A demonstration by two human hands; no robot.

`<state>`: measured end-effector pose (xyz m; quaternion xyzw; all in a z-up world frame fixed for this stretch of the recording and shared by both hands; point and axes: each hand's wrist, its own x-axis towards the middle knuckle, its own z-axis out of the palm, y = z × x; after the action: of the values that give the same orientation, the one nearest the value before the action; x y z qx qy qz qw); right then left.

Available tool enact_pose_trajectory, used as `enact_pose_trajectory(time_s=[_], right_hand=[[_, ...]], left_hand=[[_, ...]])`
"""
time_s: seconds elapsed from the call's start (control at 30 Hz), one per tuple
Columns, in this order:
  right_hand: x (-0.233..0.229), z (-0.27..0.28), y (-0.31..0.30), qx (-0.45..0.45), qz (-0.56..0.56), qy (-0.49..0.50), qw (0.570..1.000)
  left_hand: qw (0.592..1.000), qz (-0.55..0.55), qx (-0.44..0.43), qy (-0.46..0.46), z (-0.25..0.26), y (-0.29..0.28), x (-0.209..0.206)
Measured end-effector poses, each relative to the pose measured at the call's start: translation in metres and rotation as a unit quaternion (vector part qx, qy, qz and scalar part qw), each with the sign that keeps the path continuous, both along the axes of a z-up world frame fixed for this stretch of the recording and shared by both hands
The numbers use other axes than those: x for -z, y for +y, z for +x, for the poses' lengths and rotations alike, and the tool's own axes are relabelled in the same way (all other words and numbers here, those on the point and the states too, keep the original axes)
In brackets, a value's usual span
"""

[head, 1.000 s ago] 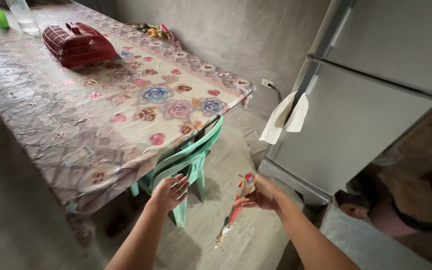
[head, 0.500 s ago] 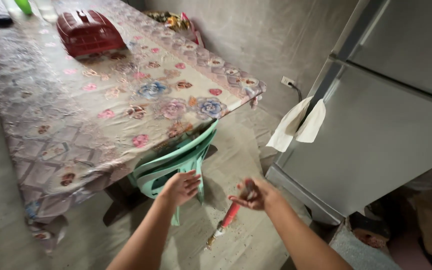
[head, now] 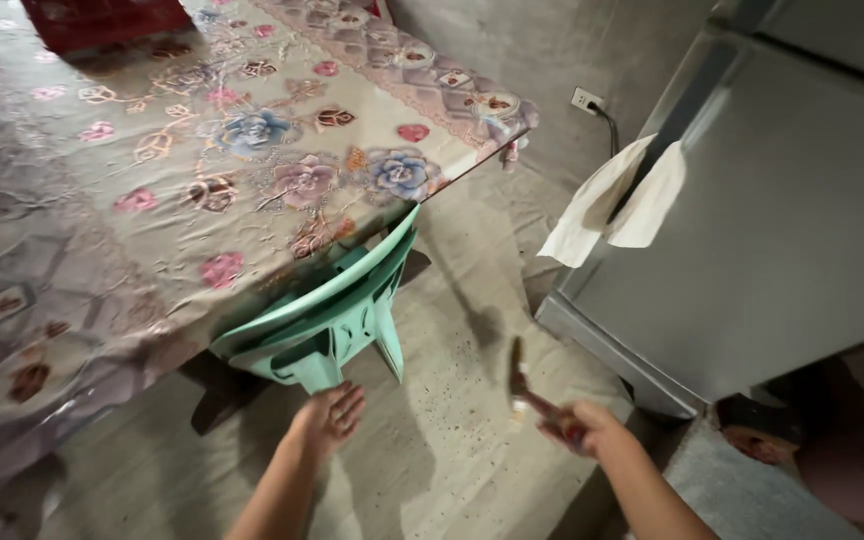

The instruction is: The person sweeps the floor with a broom, moving a trash bin, a piece of cardboard, and a wooden bench to clean the corners and the area under the dining table.

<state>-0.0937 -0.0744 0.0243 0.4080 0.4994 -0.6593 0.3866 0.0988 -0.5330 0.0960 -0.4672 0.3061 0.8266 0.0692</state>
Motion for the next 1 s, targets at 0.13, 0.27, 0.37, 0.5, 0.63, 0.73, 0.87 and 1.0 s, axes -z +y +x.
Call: enact_pose_trajectory(time_s=[0.13, 0.27, 0.37, 0.5, 0.63, 0.73, 0.87, 1.0], right_hand=[[0.056, 0.004, -0.002, -0.005, 0.127, 0.002, 0.992], [0.125, 0.049, -0.064, 0.003, 0.056, 0.070, 0.996], [0.145, 0.086, -0.126, -0.226, 0.104, 0.107, 0.963], [0.075, 0.071, -0.079, -0.272, 0.089, 0.015, 0.958], [0.011, 0.012, -0.037, -0.163, 0.109, -0.028, 0.980], [0.048, 0.000, -0.025, -0.107, 0.153, 0.030, 0.982], [0.103, -0.027, -0.015, 0.029, 0.236, 0.095, 0.967], [0.161, -0.029, -0.036, -0.005, 0.223, 0.117, 0.968]], left_hand=[[0.999, 0.032, -0.001, -0.013, 0.006, -0.008, 0.045], [1.000, 0.030, 0.004, -0.008, 0.020, -0.021, 0.088], [0.998, 0.027, 0.032, -0.043, 0.014, -0.030, 0.113], [0.997, 0.048, 0.056, -0.015, -0.004, -0.028, 0.130], [0.992, 0.036, 0.117, -0.012, -0.052, -0.026, 0.108], [0.990, 0.016, 0.139, 0.004, -0.080, -0.024, 0.099], [0.989, 0.041, 0.143, 0.007, -0.115, -0.017, 0.096], [0.991, 0.042, 0.128, 0.015, -0.136, -0.007, 0.105]])
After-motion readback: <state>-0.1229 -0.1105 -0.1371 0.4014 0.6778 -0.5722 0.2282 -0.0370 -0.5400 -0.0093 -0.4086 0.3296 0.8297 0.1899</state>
